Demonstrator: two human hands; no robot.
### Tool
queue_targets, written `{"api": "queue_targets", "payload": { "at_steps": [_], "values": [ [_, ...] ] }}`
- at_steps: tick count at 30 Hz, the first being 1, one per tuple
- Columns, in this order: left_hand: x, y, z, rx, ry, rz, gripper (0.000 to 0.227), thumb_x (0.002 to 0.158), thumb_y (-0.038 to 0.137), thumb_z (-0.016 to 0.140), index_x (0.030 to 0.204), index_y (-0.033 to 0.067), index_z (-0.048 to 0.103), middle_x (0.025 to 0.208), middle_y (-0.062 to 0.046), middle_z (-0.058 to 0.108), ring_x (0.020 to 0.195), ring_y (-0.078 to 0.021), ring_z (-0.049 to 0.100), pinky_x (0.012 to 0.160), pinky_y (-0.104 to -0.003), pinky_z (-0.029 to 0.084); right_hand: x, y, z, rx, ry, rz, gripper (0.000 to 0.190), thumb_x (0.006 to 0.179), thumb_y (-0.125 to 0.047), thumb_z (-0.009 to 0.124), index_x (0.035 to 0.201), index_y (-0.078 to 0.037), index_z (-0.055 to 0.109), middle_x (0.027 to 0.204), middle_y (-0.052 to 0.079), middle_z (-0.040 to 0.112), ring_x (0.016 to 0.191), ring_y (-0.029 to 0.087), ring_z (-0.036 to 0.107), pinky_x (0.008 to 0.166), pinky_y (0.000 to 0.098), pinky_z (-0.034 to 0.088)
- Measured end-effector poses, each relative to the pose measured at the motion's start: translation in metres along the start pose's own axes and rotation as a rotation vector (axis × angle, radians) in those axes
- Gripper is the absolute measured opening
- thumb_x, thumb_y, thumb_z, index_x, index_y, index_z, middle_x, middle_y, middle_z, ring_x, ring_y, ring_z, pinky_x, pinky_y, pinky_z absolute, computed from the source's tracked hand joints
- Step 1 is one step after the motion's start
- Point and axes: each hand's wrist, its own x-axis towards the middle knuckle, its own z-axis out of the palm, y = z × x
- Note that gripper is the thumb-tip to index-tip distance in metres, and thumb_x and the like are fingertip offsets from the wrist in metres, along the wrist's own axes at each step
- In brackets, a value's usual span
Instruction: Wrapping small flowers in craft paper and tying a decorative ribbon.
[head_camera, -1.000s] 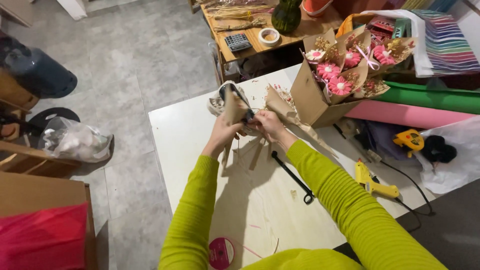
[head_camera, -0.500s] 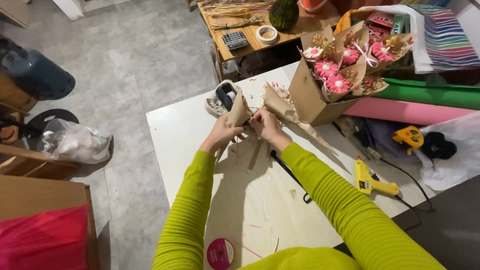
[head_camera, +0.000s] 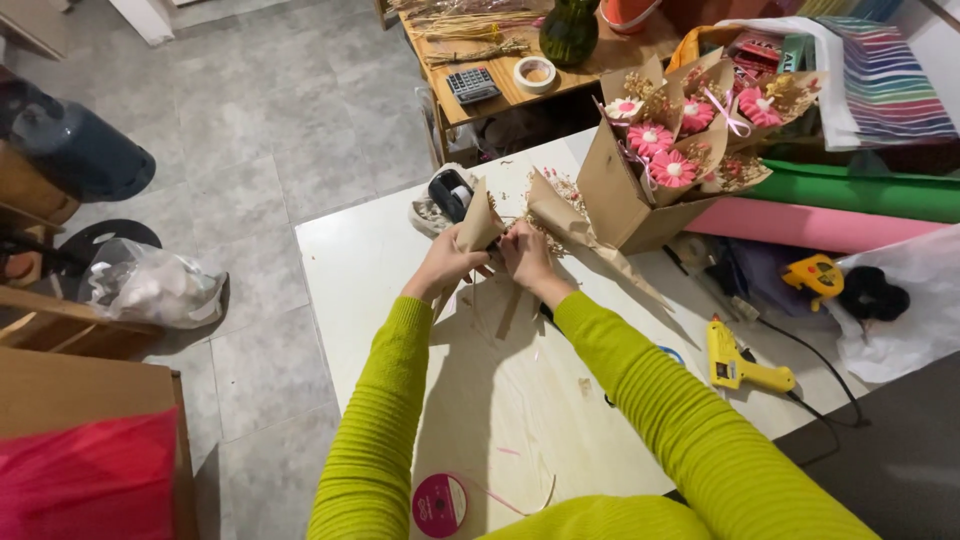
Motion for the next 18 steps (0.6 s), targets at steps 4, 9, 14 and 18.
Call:
{"api": "queue_targets", "payload": {
  "at_steps": [4, 9, 14, 18],
  "values": [
    [0.0, 0.008, 0.002, 0.037, 0.046, -0.029, 0.051, 0.076, 0.001, 0.07, 0.126, 0.0004, 0.058, 0.103, -0.012, 0.074, 0.076, -0.0216, 0.078, 0.064, -0.03, 0.062, -0.004, 0.035, 0.019, -0.028, 0.099, -0.097, 0.01, 0.087, -0.009, 0.064, 0.082, -0.003, 0.058, 0.081, 0.02, 0.066, 0.077, 0.041, 0.065, 0.071, 0.05, 0.052],
    [-0.005, 0.01, -0.002, 0.098, 0.05, -0.022, 0.046, 0.08, 0.007, 0.071, 0.125, 0.0006, 0.063, 0.093, -0.01, 0.076, 0.075, -0.0173, 0.078, 0.055, -0.027, 0.056, -0.007, 0.033, 0.015, -0.071, 0.062, -0.08, 0.008, 0.082, -0.008, 0.065, 0.078, -0.004, 0.059, 0.08, 0.02, 0.067, 0.079, 0.042, 0.065, 0.07, 0.0512, 0.052],
    [-0.011, 0.009, 0.002, 0.008, 0.113, -0.015, 0.043, 0.079, 0.003, 0.07, 0.121, -0.0033, 0.063, 0.093, -0.011, 0.075, 0.073, -0.0177, 0.077, 0.055, -0.028, 0.058, 0.006, 0.02, 0.003, -0.022, -0.119, 0.094, 0.02, 0.085, -0.022, 0.073, 0.081, -0.006, 0.061, 0.076, 0.016, 0.068, 0.074, 0.036, 0.068, 0.068, 0.0477, 0.053],
    [-0.05, 0.043, 0.011, -0.191, 0.247, 0.128, 0.043, 0.083, 0.002, 0.061, 0.125, -0.0009, 0.069, 0.099, -0.011, 0.074, 0.07, -0.0146, 0.072, 0.056, -0.025, 0.052, 0.013, -0.006, -0.01, -0.044, -0.166, 0.051, 0.026, 0.088, -0.027, 0.078, 0.082, -0.006, 0.064, 0.08, 0.015, 0.069, 0.077, 0.032, 0.068, 0.07, 0.0454, 0.054]
  ]
}}
